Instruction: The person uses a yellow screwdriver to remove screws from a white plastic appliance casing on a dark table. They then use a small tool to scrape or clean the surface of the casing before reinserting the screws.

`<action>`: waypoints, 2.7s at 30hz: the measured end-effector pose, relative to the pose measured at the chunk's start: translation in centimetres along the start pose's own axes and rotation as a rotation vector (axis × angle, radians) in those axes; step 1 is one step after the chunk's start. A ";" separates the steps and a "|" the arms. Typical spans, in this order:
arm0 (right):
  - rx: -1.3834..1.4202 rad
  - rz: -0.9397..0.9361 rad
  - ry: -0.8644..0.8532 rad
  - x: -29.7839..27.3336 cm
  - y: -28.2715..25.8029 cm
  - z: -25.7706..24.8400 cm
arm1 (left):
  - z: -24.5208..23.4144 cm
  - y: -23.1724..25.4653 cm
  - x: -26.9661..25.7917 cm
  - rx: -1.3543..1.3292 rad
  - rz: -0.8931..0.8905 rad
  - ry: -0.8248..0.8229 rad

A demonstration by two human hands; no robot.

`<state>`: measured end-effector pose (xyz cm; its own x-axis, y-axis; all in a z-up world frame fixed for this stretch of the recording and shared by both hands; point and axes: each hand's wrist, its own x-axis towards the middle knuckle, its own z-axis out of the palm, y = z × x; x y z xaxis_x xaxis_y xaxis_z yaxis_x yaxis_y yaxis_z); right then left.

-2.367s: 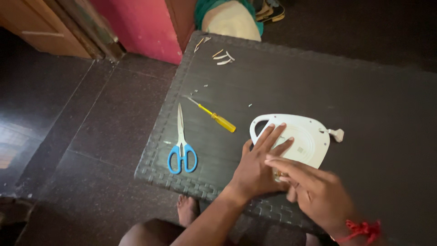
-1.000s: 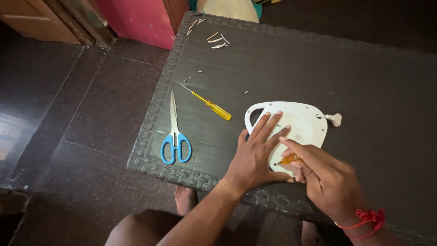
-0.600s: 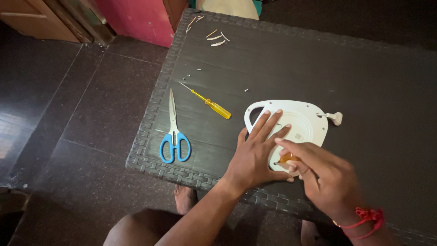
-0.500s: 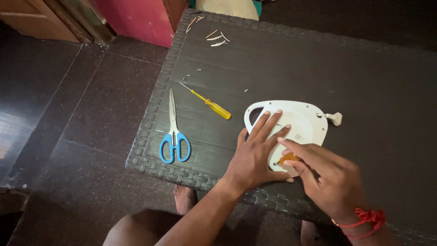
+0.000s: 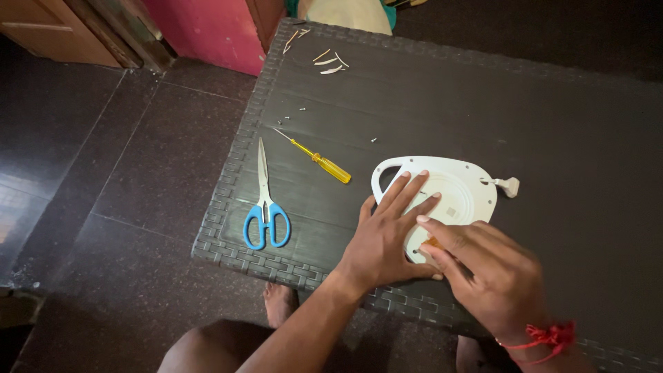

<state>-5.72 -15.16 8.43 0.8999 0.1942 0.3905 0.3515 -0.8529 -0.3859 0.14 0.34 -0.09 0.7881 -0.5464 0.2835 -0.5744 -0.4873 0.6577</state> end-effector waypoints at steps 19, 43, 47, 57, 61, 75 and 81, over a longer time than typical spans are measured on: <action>0.103 0.119 0.012 0.1 -0.4 -0.4 | -0.2 -0.1 -0.3 -0.049 0.033 0.011; 0.716 0.606 0.448 0.1 4.2 2.5 | 0.3 -0.4 -1.0 -0.012 -0.013 0.042; 0.826 0.653 0.587 0.4 5.4 4.5 | -1.2 -0.1 -1.3 -0.131 -0.096 0.091; 0.970 0.734 0.294 3.2 -1.0 9.4 | -2.6 -1.1 -0.5 -1.358 -0.212 0.385; 0.397 0.295 0.164 4.5 -4.7 10.0 | -3.6 -3.3 -0.2 -1.865 -0.437 0.556; -0.161 0.423 -0.186 14.1 3.6 13.8 | -7.1 -6.7 0.2 -1.387 -0.884 0.641; -0.064 0.422 -0.016 12.8 7.2 17.4 | -7.8 -7.4 0.0 -1.418 -0.886 0.640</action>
<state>12.81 -10.40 -3.91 0.9655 -0.1710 0.1966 -0.0641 -0.8873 -0.4566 6.13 9.26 0.54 0.8773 0.0173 -0.4796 0.3636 0.6283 0.6878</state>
